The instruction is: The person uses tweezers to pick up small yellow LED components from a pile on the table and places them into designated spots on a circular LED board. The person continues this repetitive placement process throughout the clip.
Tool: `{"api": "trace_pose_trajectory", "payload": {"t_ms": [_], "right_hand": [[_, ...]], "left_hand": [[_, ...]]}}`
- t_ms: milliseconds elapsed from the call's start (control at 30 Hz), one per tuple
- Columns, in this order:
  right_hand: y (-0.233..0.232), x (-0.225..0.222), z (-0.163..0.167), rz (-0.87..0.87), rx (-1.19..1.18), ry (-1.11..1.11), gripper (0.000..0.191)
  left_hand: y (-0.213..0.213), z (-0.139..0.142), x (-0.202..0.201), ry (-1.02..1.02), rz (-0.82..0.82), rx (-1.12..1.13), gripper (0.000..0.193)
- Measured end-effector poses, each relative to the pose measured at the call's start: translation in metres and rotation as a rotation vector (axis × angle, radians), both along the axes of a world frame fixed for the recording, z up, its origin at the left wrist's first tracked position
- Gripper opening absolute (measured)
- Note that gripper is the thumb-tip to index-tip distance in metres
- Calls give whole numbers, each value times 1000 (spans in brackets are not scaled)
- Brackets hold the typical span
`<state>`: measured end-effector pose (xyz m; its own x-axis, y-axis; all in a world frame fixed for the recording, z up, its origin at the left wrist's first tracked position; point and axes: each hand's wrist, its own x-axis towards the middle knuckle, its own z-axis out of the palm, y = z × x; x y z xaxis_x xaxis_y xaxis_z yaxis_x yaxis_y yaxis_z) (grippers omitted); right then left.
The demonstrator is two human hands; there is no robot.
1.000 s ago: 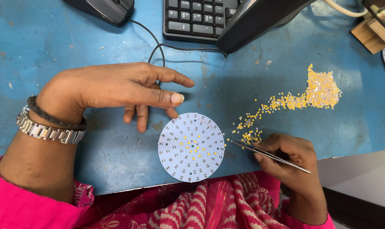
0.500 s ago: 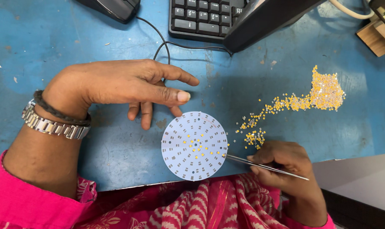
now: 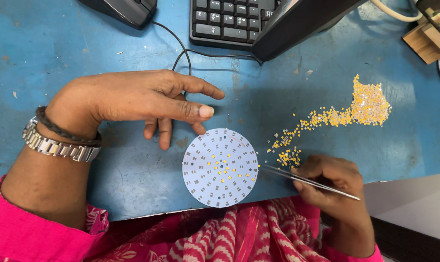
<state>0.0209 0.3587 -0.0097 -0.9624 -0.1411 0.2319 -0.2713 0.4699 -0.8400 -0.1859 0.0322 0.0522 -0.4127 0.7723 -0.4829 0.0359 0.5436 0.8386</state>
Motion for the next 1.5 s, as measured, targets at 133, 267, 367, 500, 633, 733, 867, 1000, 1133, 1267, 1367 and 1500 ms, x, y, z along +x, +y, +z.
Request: {"api": "trace_pose_trajectory", "payload": {"t_ms": [133,267,367,500,633,733,867,1000,1133,1267,1367,1500], "right_hand": [[1,0,-5,-26,46,2,16],[3,-2,-5,5,71,12,16],[3,-4,-6,5,82,8,17],[2,-4,-6,-1,107,21,17],[2,-5,-6,11,95,18,17],[3,-6,-6,22,92,17,18],[6,-6,-5,32,115,16,18],[7,-5,-6,32,89,-1,17],[6,-4,-7,1,88,-19,17],[5,-3,-7,-9,92,-20,18],[6,-4,-8,1,94,-6,17],[10,1,-12,-31,22,-14,14]], "left_hand": [[-1,-3,-1,-5,4,6,89],[-1,-4,-2,-7,0,10,88],[-2,-5,-2,-9,1,7,88],[-2,-5,-3,-8,-8,19,88],[-2,-4,-2,-13,-11,25,88],[-2,-2,-1,-11,-12,30,87],[0,0,-1,-10,1,16,87],[0,1,-1,-8,4,2,87],[0,1,0,-11,2,-4,87],[0,1,0,-13,5,-5,87],[0,1,0,-6,2,-1,88],[0,1,-1,-1,4,-12,87]]}}
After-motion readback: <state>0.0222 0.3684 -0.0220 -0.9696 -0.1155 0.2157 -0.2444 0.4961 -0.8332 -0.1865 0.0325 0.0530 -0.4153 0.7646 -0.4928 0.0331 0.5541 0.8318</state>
